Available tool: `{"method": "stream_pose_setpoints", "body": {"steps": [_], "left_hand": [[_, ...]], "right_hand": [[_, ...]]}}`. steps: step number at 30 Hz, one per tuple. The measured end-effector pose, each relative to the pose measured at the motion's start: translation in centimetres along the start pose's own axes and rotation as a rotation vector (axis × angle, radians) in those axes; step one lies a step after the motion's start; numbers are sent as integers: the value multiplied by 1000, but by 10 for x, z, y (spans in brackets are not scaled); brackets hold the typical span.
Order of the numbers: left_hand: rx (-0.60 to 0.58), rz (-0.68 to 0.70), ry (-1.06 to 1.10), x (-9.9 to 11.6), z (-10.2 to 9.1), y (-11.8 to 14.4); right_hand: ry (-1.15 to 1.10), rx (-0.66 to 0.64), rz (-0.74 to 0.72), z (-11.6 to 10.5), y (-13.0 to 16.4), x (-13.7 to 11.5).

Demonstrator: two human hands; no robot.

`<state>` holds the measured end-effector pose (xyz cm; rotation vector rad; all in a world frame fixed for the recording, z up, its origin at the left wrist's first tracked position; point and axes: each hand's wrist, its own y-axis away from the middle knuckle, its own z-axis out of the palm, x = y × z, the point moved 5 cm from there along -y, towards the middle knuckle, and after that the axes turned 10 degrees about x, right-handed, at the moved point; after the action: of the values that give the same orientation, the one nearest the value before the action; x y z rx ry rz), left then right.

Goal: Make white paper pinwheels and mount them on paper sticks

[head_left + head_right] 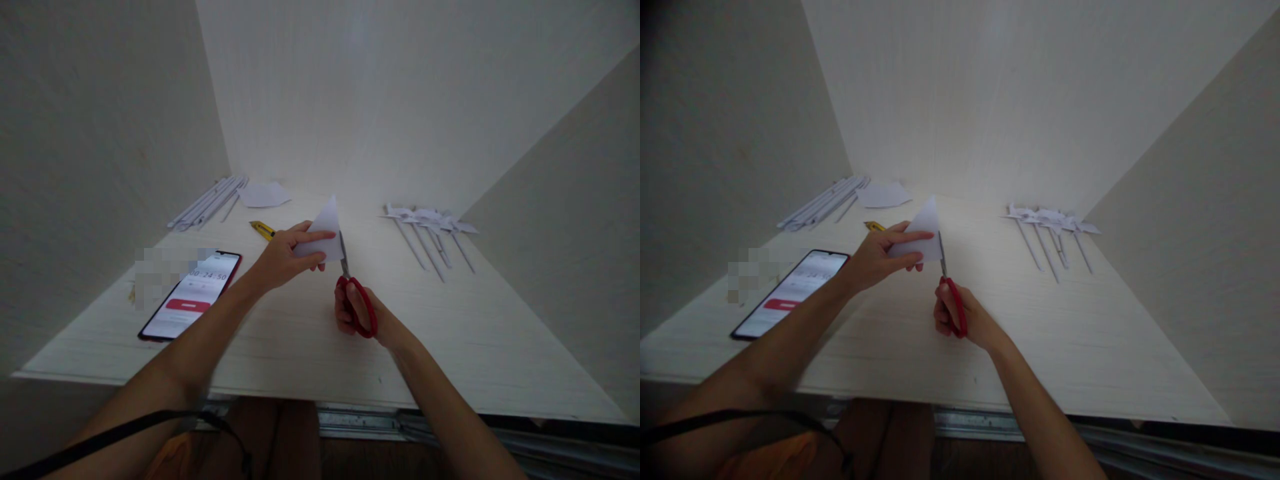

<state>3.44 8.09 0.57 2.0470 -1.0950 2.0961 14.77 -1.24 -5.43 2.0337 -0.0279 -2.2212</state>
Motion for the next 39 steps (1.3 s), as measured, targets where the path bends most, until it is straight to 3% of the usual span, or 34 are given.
{"method": "stream_pose_setpoints", "body": {"steps": [24,39], "left_hand": [[7,16,15,-1,0,-1],[9,5,36,1,0,0]], "right_hand": [[86,105,38,-3,-1,-1],[109,104,3,-6,0,0]]}}
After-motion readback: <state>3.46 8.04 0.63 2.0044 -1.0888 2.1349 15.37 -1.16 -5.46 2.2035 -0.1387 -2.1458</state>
